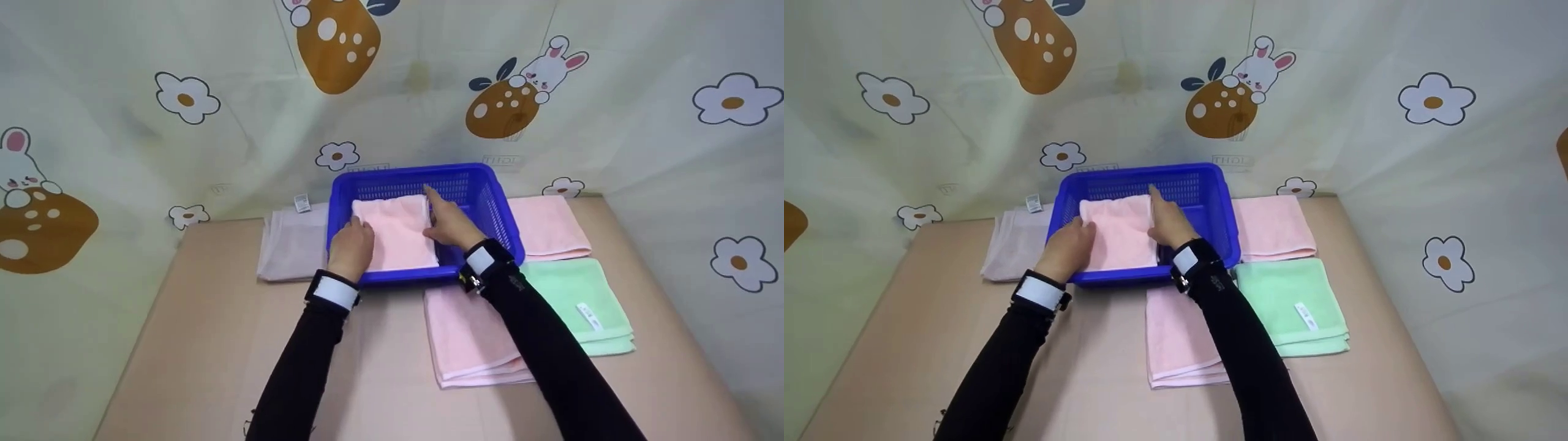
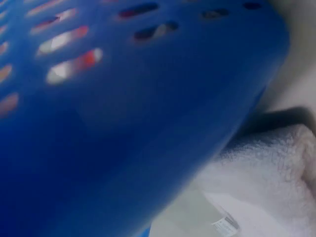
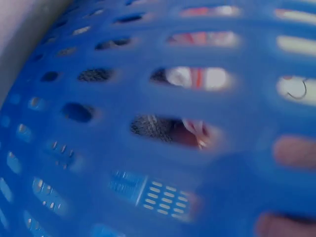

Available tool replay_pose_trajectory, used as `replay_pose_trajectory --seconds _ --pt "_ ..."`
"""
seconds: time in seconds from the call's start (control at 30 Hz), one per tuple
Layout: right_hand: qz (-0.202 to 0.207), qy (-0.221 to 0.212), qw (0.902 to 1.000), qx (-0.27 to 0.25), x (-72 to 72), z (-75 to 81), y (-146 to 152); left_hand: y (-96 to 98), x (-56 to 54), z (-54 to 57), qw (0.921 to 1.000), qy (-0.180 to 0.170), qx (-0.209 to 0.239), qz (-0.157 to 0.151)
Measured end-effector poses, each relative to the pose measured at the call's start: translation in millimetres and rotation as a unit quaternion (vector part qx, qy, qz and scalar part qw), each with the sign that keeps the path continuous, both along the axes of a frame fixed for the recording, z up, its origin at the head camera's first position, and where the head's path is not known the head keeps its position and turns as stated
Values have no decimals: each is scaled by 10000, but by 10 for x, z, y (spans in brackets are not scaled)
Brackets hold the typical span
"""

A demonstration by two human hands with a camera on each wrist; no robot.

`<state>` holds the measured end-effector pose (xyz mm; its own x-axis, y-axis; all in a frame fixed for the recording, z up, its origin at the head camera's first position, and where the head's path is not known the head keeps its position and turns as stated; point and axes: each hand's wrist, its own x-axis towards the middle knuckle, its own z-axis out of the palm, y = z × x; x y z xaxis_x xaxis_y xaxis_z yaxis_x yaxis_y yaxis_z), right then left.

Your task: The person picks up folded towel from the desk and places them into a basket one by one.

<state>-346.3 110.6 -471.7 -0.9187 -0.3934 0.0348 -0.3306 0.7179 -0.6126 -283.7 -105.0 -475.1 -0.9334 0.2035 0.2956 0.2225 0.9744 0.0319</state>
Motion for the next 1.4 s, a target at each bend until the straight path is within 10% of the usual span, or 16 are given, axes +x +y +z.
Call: replay_pose_trajectory --seconds 0.33,0.73,1.4 --pt "248 188 9981 532 4 -34 -28 -32 -81 -45 9972 -327 -664 -85" --pt "332 -173 9854 1660 35 -13 -32 0 -143 34 9753 -1821 -1245 -112" --pt "423 -495 9843 1641 50 17 -56 -2 -184 19 9685 -2057 -1402 -57"
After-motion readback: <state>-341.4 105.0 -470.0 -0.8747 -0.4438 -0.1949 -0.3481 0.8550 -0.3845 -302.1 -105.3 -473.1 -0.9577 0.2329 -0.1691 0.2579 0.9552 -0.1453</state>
